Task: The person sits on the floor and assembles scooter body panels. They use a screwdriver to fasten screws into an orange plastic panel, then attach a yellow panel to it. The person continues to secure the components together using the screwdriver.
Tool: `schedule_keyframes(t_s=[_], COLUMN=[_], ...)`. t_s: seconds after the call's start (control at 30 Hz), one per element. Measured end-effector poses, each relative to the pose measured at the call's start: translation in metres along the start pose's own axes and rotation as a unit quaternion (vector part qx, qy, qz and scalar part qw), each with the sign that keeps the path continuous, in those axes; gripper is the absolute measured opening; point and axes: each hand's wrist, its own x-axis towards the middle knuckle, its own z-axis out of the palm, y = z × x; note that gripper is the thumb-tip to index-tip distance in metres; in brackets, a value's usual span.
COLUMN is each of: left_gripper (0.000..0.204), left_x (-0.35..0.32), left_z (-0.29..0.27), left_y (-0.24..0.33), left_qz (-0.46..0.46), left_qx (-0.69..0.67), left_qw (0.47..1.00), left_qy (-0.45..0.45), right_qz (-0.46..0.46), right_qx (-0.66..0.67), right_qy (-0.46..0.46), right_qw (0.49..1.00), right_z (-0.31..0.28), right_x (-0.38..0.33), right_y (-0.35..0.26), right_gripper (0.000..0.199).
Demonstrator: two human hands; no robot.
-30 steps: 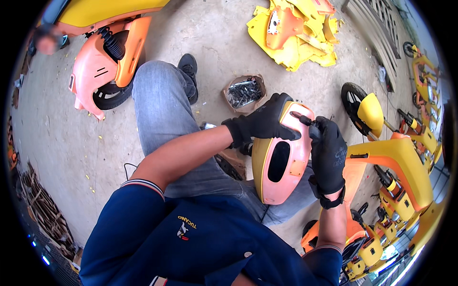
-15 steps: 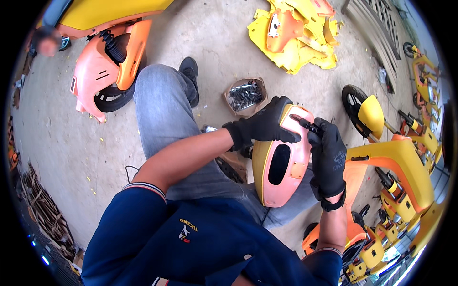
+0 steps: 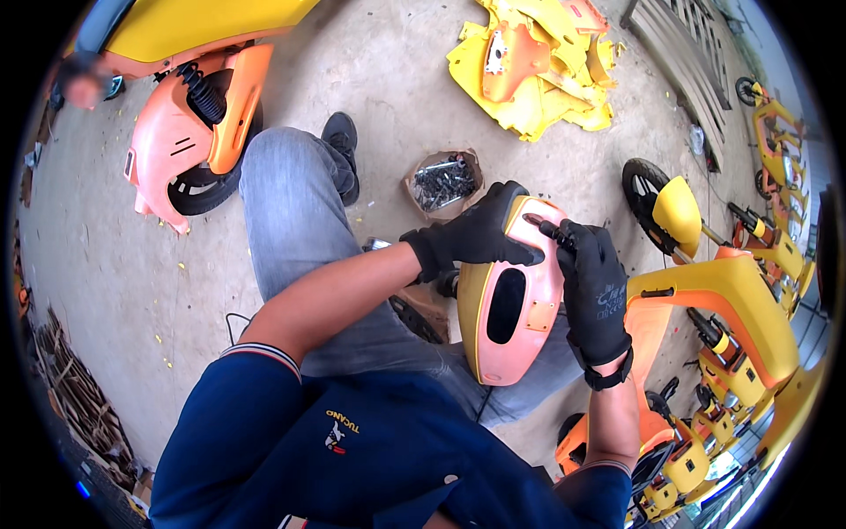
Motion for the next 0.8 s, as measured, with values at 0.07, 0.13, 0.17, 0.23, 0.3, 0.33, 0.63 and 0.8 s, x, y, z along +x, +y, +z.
schedule_keyframes(t_s=[0.07,0.13,0.17,0.23,0.3,0.33,0.63,0.8], left_gripper=[0.075,0.075,0.074,0.072,0.071,0.068,0.059,0.061], left_x=[0.002,0.005,0.006,0.006,0.007,0.006,-0.001,0.005], left_z=[0.001,0.004,0.005,0.005,0.003,0.002,-0.005,-0.008], left_y=[-0.010,-0.021,-0.022,-0.020,-0.013,-0.006,0.023,0.021], left_qz=[0.016,0.036,0.040,0.034,0.046,0.049,0.029,0.059], left_qx=[0.007,0.013,0.013,0.017,0.042,0.061,-0.028,0.008], left_qw=[1.000,0.999,0.999,0.999,0.998,0.996,0.999,0.997], left_qy=[-0.008,-0.019,-0.024,-0.030,-0.032,-0.030,0.010,-0.057], right_qz=[0.020,0.033,0.047,0.074,0.088,0.095,-0.008,0.000], right_qx=[-0.005,-0.006,-0.014,-0.030,-0.071,-0.092,0.012,-0.006], right_qy=[0.004,0.034,0.039,0.049,0.037,0.031,0.020,0.012], right_qw=[1.000,0.999,0.998,0.996,0.993,0.991,1.000,1.000], right_z=[0.001,0.009,0.012,0.016,0.015,0.015,0.002,0.002], right_x=[-0.001,-0.003,-0.004,-0.006,-0.004,-0.003,0.006,0.003], right_y=[-0.001,0.002,0.001,-0.003,-0.003,-0.003,0.001,0.005], right_gripper=[0.028,0.023,0.021,0.019,0.020,0.020,0.029,0.029])
